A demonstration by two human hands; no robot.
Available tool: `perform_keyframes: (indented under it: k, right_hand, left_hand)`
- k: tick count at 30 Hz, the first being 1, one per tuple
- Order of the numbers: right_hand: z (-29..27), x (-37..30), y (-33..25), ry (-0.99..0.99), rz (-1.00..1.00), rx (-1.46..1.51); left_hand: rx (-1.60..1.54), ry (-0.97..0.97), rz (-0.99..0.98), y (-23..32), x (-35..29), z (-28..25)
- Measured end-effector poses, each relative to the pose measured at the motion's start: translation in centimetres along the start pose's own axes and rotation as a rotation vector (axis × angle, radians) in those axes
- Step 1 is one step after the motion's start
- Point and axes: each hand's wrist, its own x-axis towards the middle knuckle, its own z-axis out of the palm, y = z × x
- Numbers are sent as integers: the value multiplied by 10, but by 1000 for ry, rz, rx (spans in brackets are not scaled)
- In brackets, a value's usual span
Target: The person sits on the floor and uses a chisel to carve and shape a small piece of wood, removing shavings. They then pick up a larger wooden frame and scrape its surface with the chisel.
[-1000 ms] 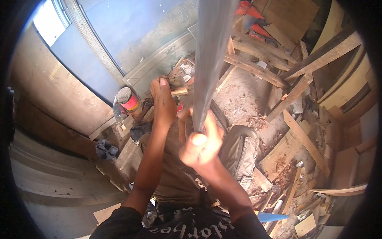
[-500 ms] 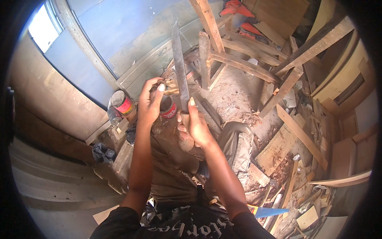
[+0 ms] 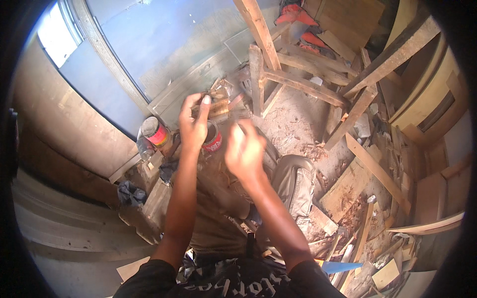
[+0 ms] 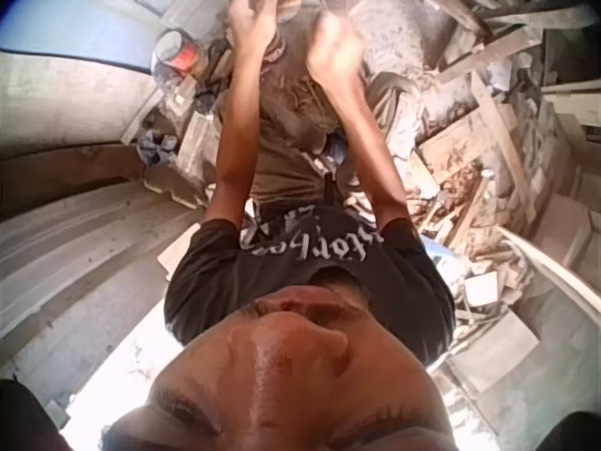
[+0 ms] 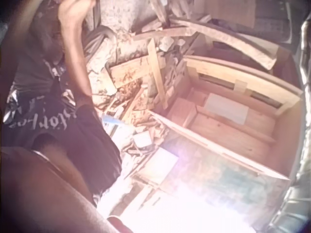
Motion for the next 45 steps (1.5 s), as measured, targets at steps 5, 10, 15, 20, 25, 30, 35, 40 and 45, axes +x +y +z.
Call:
perform_keyframes:
  k: [5, 10, 15, 20, 25, 30, 35, 40, 45]
  right_hand:
    - [11, -23, 31, -241, 526, 95]
    - [0, -31, 28, -420, 799, 480]
    - [-20, -13, 30, -646, 1261, 1026]
    - [-18, -11, 12, -503, 905, 441]
    - [-28, 25, -49, -107, 370, 621]
    - [5, -11, -14, -124, 390, 240]
    - [25, -36, 5, -242, 525, 213]
    - [14, -27, 3, -504, 1071, 857]
    - [-12, -9, 2, -528, 1124, 836]
  left_hand:
    - [-101, -55, -7, -1, -14, 2]
    - [-97, -83, -48, 9, -24, -9]
    - [-97, -48, -71, -4, -26, -10]
    - [-131, -27, -78, -18, -23, -10]
    - [-111, 1, -106, -21, -14, -17]
    - [-118, -14, -86, -15, -11, -17]
    - [-78, -17, -54, -14, -15, -25]
    - [-124, -24, -108, -15, -22, -32]
    - [-36, -30, -38, -23, -20, -17]
